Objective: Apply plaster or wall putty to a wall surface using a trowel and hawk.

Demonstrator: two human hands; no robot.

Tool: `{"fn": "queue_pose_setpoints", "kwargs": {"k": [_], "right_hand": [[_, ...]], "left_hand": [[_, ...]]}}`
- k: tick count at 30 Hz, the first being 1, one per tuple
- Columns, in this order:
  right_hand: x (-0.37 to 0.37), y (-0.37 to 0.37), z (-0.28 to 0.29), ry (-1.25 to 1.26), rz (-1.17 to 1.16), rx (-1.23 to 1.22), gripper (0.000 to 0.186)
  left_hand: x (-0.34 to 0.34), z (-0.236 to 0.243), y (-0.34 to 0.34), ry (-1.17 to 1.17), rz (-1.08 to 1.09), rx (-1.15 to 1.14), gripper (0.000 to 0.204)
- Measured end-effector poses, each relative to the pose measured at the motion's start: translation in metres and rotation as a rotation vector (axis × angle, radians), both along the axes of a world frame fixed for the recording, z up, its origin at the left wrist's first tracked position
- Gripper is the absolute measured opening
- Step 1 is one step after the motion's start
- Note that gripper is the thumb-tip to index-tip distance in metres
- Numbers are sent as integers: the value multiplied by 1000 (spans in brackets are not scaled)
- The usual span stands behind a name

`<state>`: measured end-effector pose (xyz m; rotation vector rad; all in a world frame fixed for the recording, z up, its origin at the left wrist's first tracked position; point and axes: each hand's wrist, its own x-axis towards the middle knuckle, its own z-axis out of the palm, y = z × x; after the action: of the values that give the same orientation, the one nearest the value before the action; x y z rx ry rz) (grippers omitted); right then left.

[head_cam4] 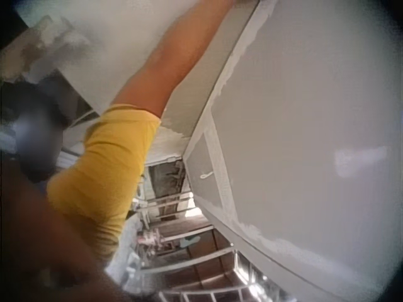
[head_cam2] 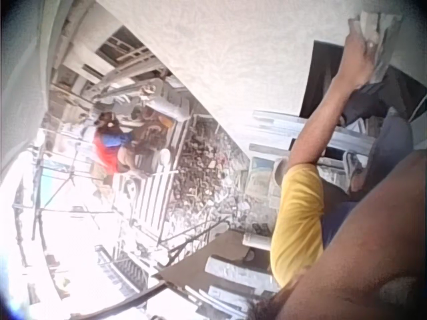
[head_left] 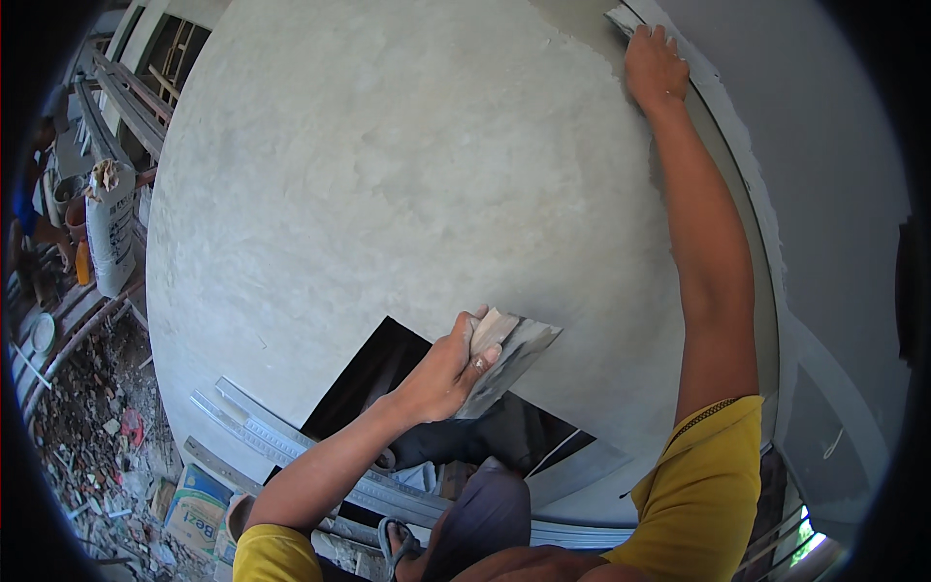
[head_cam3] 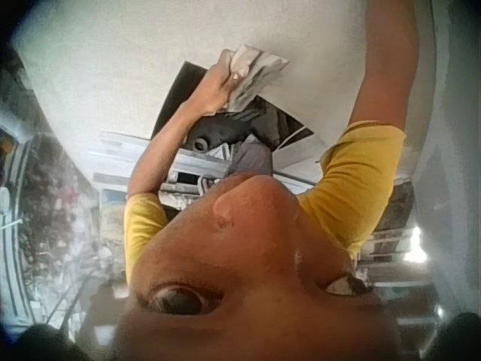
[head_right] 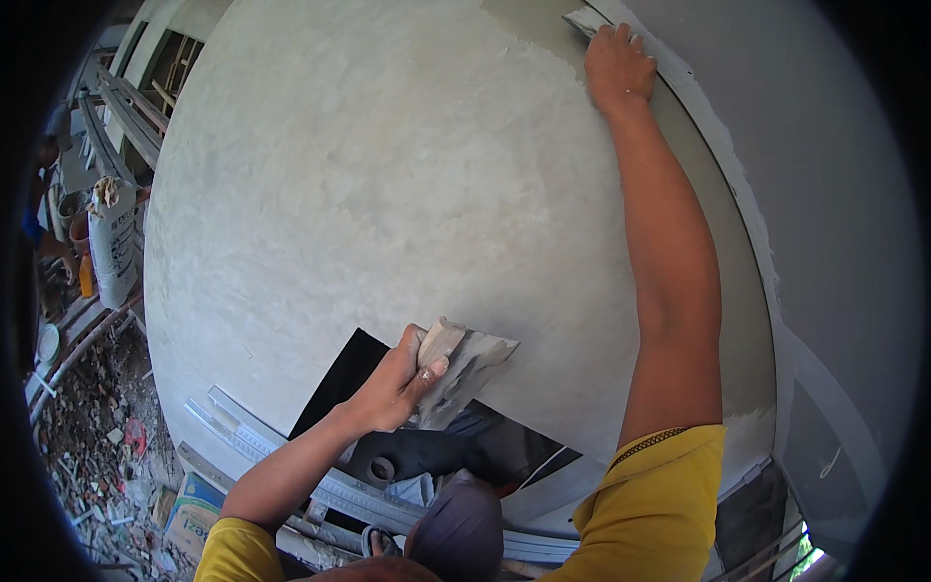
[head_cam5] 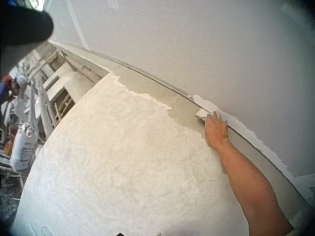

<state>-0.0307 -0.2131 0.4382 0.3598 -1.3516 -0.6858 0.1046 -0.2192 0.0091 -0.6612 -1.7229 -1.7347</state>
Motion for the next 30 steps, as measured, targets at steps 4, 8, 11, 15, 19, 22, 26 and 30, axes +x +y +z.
{"fn": "queue_pose_setpoints", "kwargs": {"k": [4, 8, 11, 15, 19, 22, 26, 30], "right_hand": [[-8, 1, 7, -31, -7, -1, 23], [-11, 6, -12, -2, 17, 107, 22], [-15, 7, -63, 47, 69, 314, 23], [7, 5, -114, -54, 51, 380, 27], [8, -3, -56, 95, 183, 261, 28], [4, -16, -13, 52, 156, 190, 24], [-6, -26, -14, 49, 165, 132, 27], [-4, -18, -98, -6, 123, 377, 26]], "left_hand": [[-4, -4, 0, 20, -6, 24, 47], [-6, -3, -2, -33, -34, 9, 47], [-9, -5, -3, -16, -54, 35, 47], [-2, -3, -6, -14, -14, 27, 46], [4, 1, -6, -53, -49, 9, 46], [0, -3, -6, -74, -15, 17, 45], [1, -3, -8, -90, -20, 40, 45], [-4, -6, -8, -70, 4, 49, 46]]}}
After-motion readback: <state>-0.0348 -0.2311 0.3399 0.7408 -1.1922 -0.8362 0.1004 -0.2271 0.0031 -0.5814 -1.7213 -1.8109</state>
